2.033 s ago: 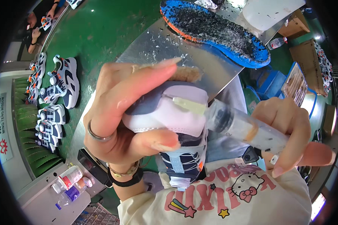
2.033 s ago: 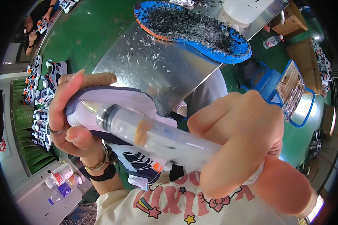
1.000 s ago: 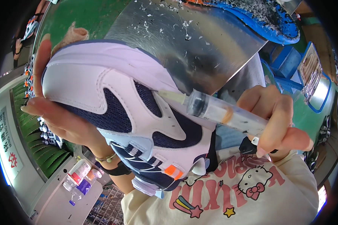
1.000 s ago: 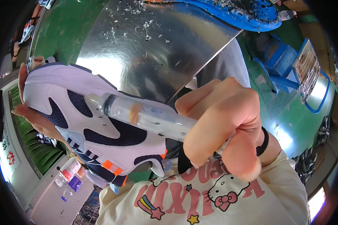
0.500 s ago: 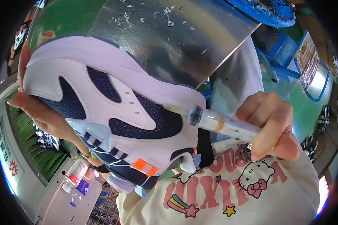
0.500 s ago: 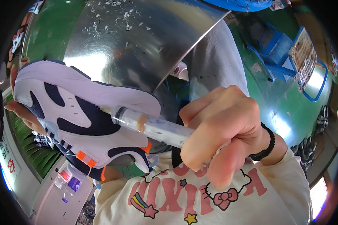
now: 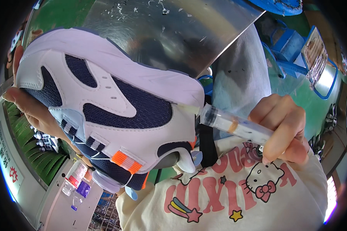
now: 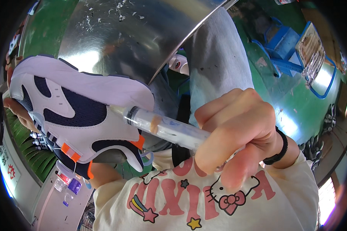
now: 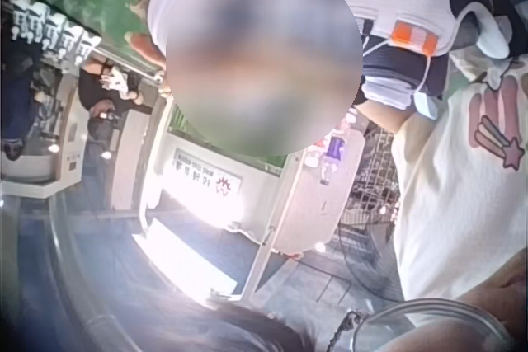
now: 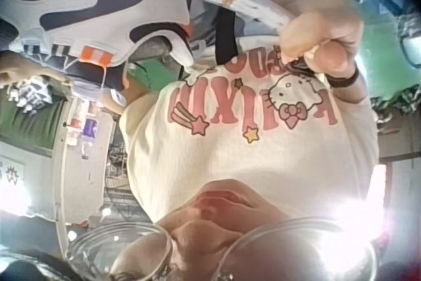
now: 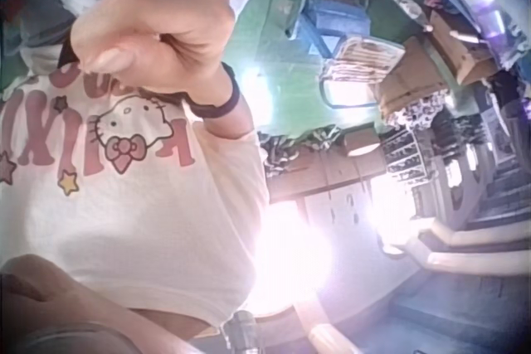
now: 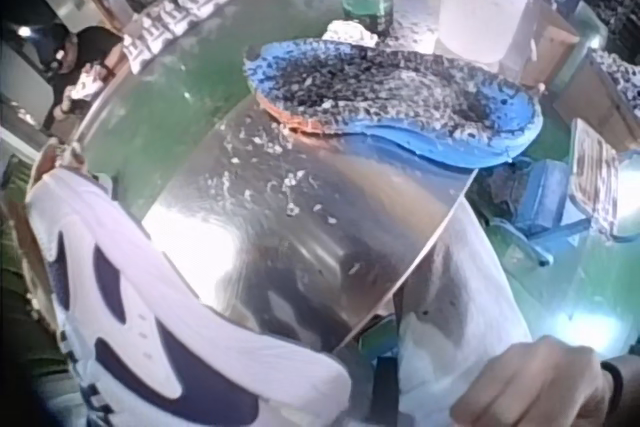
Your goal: Applying adhesive to shoe soles and upper components using a syringe dispenser.
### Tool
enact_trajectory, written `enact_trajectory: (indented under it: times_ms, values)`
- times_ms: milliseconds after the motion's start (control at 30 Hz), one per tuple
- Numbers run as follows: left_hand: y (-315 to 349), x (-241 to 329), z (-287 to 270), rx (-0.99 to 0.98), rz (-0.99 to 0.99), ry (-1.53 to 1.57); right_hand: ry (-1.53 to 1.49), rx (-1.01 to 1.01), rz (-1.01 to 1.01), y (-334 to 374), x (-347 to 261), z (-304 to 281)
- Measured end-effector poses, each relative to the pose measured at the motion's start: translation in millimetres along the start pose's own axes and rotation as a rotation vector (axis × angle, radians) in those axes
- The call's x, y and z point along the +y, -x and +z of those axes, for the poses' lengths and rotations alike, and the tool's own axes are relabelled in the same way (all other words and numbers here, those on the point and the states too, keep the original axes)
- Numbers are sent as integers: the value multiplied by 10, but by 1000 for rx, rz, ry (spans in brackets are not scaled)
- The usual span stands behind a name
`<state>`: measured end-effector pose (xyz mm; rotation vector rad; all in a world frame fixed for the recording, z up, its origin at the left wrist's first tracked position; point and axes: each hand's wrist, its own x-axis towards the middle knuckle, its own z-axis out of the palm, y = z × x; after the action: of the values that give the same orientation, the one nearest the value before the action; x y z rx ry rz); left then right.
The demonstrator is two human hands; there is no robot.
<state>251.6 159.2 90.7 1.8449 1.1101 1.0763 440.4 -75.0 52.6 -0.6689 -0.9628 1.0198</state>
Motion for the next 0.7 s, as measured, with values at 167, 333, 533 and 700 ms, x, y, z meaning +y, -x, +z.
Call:
enact_trajectory:
  times_ms: [167, 333, 533, 700]
  values:
    - [39, 36, -31, -14, -105, 7, -20, -55, 6, 62, -22, -67]
    - [90, 55, -22, -39, -207, 24, -25, -2, 67, 141, -36, -97]
    - [13, -110, -137, -100, -309, 29, 57, 218, 57, 4, 12, 99]
    - [234, -534, -628, -184, -113, -131, 156, 124, 231, -197, 19, 151]
